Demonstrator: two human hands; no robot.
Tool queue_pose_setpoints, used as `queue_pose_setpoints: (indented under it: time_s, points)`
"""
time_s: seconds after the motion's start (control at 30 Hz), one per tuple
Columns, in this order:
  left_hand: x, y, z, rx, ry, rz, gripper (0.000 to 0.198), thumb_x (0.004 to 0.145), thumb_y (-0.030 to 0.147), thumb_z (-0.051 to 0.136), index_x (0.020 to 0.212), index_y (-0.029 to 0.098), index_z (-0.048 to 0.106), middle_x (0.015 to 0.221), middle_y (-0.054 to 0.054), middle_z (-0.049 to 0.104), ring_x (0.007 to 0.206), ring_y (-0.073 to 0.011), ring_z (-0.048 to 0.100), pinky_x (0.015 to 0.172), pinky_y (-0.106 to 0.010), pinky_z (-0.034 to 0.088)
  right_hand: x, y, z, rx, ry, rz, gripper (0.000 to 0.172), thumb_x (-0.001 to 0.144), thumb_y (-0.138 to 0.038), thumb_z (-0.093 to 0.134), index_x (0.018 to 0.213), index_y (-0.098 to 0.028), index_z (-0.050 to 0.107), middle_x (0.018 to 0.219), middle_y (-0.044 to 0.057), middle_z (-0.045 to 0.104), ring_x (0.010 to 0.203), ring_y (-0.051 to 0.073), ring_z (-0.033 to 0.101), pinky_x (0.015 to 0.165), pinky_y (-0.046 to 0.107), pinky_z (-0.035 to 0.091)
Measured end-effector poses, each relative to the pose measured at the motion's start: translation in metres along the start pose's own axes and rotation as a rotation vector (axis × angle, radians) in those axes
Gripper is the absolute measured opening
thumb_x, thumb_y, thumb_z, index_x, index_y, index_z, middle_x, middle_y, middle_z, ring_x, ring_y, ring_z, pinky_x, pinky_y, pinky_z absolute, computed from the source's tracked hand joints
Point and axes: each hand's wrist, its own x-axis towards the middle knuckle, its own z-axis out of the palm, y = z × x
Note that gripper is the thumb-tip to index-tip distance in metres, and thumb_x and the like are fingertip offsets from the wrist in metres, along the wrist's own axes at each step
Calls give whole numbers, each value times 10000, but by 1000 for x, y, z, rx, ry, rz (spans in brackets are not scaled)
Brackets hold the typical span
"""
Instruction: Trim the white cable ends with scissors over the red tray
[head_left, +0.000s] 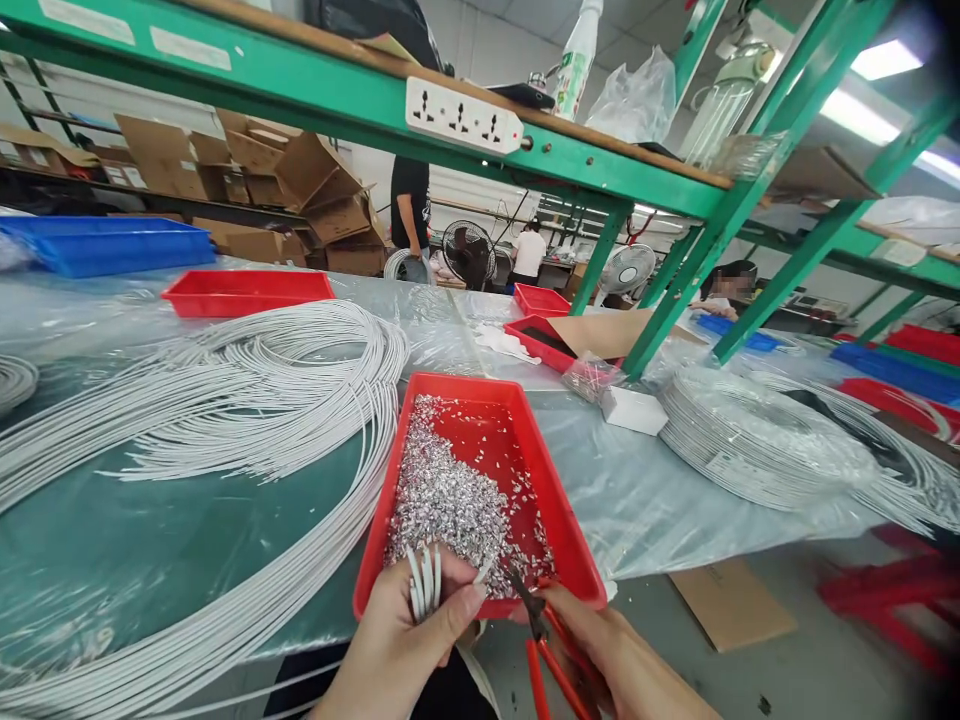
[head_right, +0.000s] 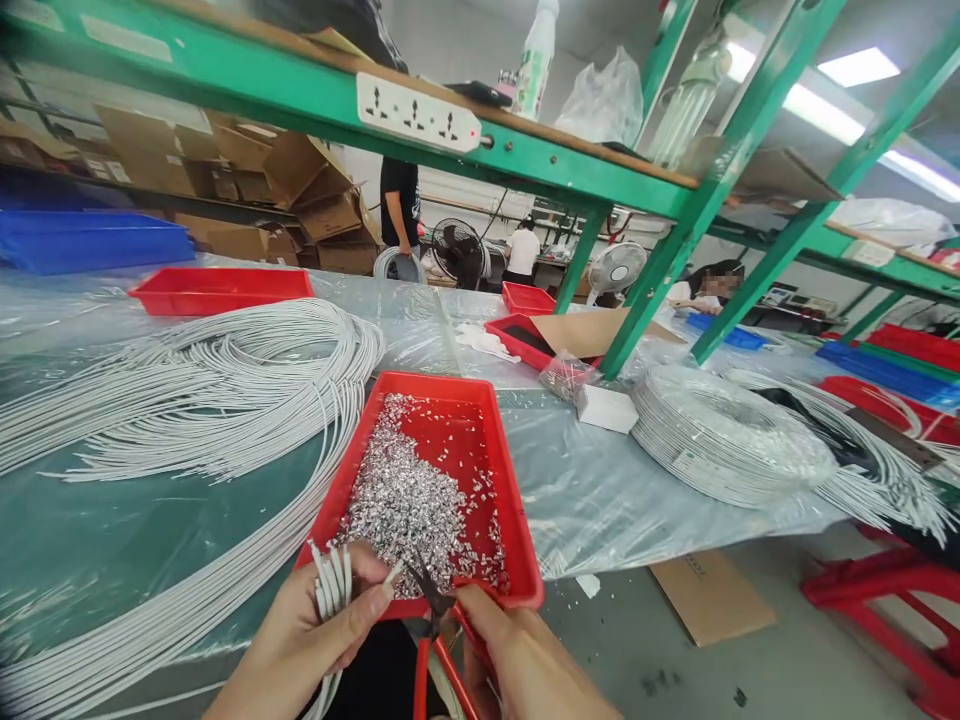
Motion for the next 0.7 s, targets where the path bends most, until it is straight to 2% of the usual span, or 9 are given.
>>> queue_pose_setpoints:
  time_s: [0.1,0.17,0.3,0.43,0.5,0.57,0.63,0.7]
  points:
    - [-3,-1,-1,61,-20,73,415,698,471,640,776,75,540,544,32,352,490,-29,283,481,-192,192,0,4,7,-13,72,-96,545,675,-395,565,1170,-170,530,975,129,591,855,183,540,775,293,464]
    - [-5,-2,-1,86,-36,104,358,728,438,620,767,88,552,565,22,359,509,-39,291,499,-205,204,0,5,13,20,135,-149,564,676,-429,582,1173,-167,537,940,124,601,882,184,542,786,280,467]
    - [-5,-3,-1,110,-39,109,357,709,435,636,741,90,548,553,25,352,502,-40,292,500,-203,204,-2,5,20,51,135,-175,582,696,-465,571,1194,-165,531,941,128,605,926,195,541,821,294,466]
    - [-1,-6,-7,135,-123,40,491,667,559,626,698,91,483,537,28,324,464,-34,294,454,-182,200,-5,5,11,85,59,-160,601,717,-472,556,1233,-167,502,1035,142,586,994,208,528,867,313,456]
    - [1,-8,-11,186,-187,37,511,700,593,578,715,94,469,535,26,325,456,-34,299,439,-175,209,-5,5,4,76,-36,-124,608,747,-474,523,1273,-176,462,1131,143,546,1039,203,510,915,327,435]
    - [1,-7,-11,215,-201,27,516,701,598,574,713,93,471,526,24,328,461,-38,298,446,-179,213,-4,5,-1,55,-148,-99,618,766,-469,506,1311,-193,413,1239,128,478,1084,176,485,970,315,403]
    - [-2,-5,-9,151,-111,16,488,667,554,630,692,89,484,525,24,332,478,-40,296,470,-184,214,-3,5,-4,57,-205,-93,621,774,-447,512,1336,-225,371,1310,95,420,1128,135,458,1003,262,376]
    - [-5,-1,-4,69,-32,30,439,633,484,681,656,89,492,517,26,346,477,-37,303,476,-187,209,-3,5,-4,88,-185,-90,601,784,-425,510,1341,-261,355,1325,67,411,1142,107,449,1001,219,372]
